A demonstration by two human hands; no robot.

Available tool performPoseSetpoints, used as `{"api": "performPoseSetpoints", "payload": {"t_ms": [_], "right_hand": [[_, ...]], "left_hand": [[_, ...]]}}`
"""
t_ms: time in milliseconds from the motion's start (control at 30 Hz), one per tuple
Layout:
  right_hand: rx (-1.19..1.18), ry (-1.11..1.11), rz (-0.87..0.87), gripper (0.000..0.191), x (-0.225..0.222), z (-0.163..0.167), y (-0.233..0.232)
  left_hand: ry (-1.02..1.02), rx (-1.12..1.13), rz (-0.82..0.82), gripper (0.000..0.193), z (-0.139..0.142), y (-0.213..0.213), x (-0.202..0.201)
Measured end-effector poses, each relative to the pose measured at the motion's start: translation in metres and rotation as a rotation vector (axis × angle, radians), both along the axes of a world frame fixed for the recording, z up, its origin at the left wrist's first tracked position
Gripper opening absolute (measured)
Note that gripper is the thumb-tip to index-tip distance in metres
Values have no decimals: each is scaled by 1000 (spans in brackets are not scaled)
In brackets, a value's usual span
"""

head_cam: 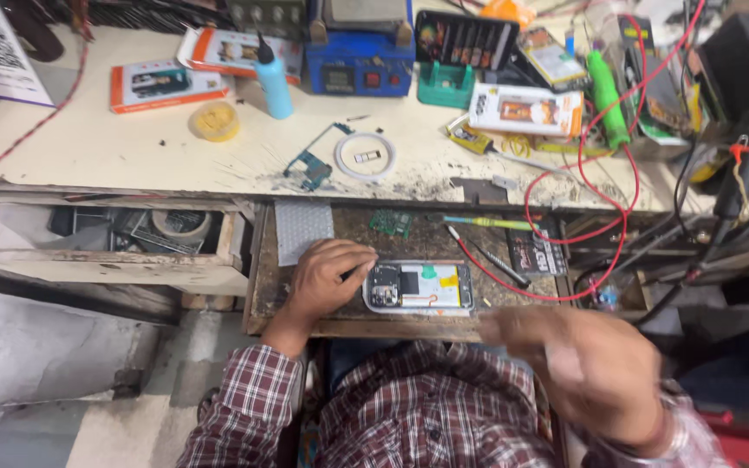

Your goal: The person works on a disassembled smartphone at a cluttered workbench. They use a blue plastic pry tool to adjust internal components and a green screwdriver to tighten screws on the phone's frame. The person flips the phone over to access different sides and continues adjusting internal parts.

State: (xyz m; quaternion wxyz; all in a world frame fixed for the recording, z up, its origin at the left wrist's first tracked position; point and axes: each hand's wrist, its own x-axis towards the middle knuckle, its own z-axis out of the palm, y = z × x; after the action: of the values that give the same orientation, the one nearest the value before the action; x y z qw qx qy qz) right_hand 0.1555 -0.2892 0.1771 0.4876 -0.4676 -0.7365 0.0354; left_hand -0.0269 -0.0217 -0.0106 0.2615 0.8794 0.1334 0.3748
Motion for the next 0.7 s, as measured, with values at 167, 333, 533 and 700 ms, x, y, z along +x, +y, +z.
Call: {"api": "performPoseSetpoints", "payload": {"t_ms": [167, 333, 533, 700], "right_hand": [[-73, 505, -97, 58, 11, -107, 51], [-129, 699, -238, 50, 18, -147, 84], [-11, 743, -272, 34, -5, -151, 108], [62, 654, -236, 32, -20, -151, 112]], "left_hand": [[18, 56, -46, 8, 6, 5, 14], [-20, 9, -50, 8, 15, -2, 31], [-96, -93, -6, 10, 16, -16, 37], [-89, -132, -32, 9, 12, -13, 36]]}}
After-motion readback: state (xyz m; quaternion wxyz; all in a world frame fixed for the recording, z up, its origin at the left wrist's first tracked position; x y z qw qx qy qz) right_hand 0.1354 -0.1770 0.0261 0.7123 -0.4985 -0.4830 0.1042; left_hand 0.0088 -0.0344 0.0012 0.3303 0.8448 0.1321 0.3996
